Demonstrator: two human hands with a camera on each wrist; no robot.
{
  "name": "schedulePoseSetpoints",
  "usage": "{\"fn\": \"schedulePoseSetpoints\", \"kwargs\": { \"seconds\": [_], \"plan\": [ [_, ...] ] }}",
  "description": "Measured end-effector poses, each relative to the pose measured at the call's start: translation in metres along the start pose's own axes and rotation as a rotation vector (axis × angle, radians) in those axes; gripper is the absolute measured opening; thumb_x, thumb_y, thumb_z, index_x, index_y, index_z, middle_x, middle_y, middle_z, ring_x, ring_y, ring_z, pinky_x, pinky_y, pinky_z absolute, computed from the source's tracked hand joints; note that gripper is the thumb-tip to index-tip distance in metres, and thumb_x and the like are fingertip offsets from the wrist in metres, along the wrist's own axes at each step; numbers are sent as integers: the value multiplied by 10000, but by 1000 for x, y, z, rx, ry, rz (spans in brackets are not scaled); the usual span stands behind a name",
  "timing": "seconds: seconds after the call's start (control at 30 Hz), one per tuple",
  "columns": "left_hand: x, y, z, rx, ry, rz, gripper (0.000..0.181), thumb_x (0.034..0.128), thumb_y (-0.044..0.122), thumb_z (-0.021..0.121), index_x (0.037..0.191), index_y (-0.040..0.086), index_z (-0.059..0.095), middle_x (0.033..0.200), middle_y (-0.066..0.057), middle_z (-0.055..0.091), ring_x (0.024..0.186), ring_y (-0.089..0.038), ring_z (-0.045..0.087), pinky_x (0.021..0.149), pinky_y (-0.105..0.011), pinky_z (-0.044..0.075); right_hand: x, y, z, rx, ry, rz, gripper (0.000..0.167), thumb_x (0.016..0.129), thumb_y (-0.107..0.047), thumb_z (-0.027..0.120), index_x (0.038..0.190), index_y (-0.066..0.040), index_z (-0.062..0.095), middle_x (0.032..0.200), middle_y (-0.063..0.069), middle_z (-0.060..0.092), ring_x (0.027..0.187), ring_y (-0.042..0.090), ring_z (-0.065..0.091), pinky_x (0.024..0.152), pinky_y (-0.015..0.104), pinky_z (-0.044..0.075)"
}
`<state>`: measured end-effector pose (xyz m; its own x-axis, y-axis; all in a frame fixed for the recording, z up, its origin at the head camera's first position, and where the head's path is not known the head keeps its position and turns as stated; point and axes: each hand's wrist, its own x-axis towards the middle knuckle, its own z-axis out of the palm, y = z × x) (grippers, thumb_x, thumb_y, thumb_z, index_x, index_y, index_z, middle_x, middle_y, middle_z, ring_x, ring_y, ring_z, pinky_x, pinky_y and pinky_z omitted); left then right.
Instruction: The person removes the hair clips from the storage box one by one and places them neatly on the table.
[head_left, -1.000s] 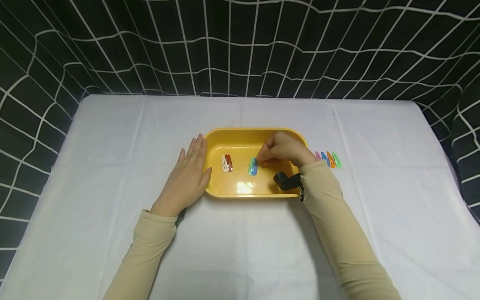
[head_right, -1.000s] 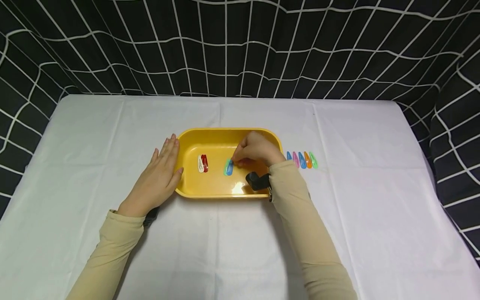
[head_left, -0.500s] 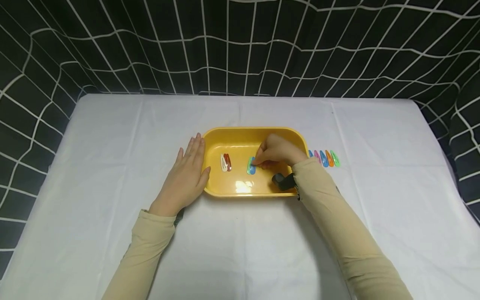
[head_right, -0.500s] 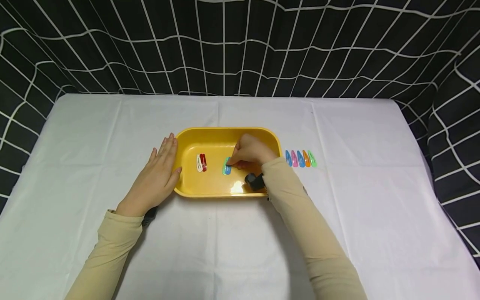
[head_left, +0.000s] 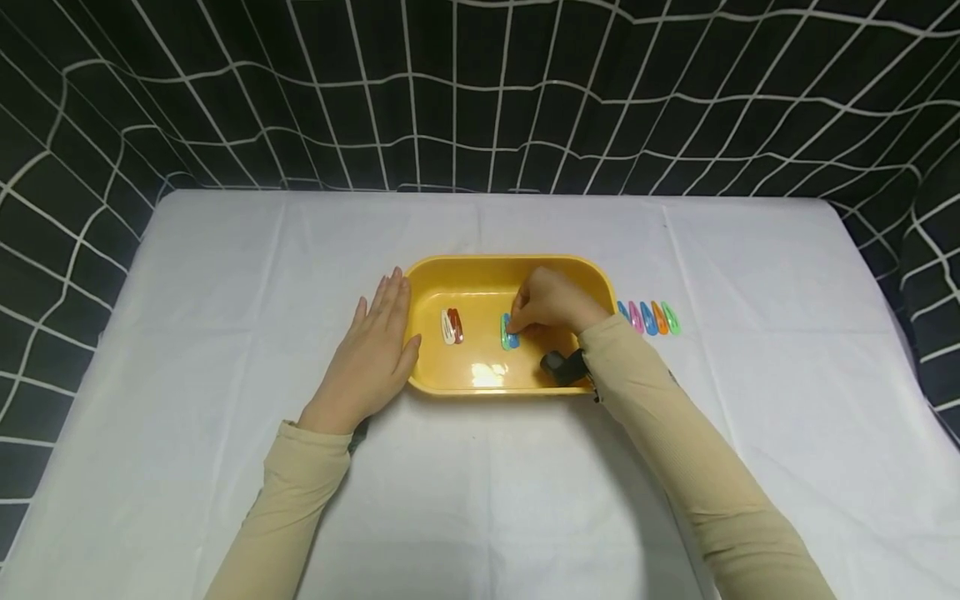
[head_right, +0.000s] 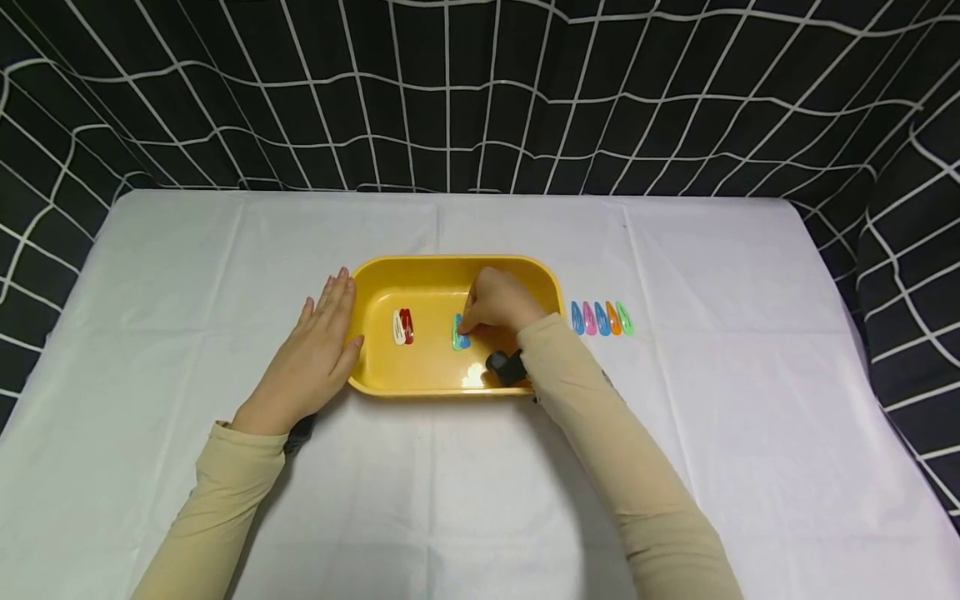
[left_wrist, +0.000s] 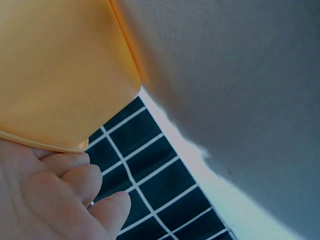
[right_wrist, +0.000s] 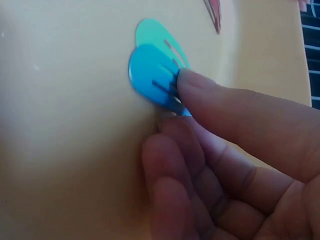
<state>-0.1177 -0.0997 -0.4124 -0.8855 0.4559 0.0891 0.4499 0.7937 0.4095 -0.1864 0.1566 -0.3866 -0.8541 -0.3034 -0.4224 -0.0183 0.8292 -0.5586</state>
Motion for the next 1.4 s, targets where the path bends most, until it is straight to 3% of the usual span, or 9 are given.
{"fn": "schedulePoseSetpoints", "kwargs": {
  "seconds": [0.4,0.57,0.8,1.07,1.4],
  "plan": [
    [0,1,-1,3,-6,-1,649,985,261,366,1481,-62,98,1563,-154,15,1434,-271,22,1144,-463,51,-1,-1,0,95,-8,42,60,716,-23,748,691,13,707,587,39,625,526,129,513,500,206,375],
    [0,1,-1,6,4,5,650,985,258,372,1479,-67,102,1563,-161,23,1434,-286,40,1143,-471,61,-3,1,-1,169,-35,23,68,716,-3,740,669,9,691,585,62,633,513,138,560,509,210,437],
    [0,1,-1,8,4,5,650,987,258,373,1480,-61,94,1562,-159,22,1434,-277,31,1144,-464,56,-5,-1,-2,239,-101,63,54,767,45,697,785,91,675,621,69,623,526,121,568,548,217,495],
    [-1,1,-1,9,5,5,645,983,249,378,1478,-65,108,1560,-165,31,1434,-277,32,1144,-462,57,-4,2,-2,269,-134,71,111,801,51,654,869,140,656,631,34,599,540,109,557,550,204,490],
    [-1,1,-1,10,7,6,644,985,249,378,1478,-64,107,1561,-163,27,1434,-278,33,1144,-460,56,-3,3,-3,280,-137,57,101,808,55,659,861,141,654,644,40,610,550,109,561,566,205,497]
  ]
}}
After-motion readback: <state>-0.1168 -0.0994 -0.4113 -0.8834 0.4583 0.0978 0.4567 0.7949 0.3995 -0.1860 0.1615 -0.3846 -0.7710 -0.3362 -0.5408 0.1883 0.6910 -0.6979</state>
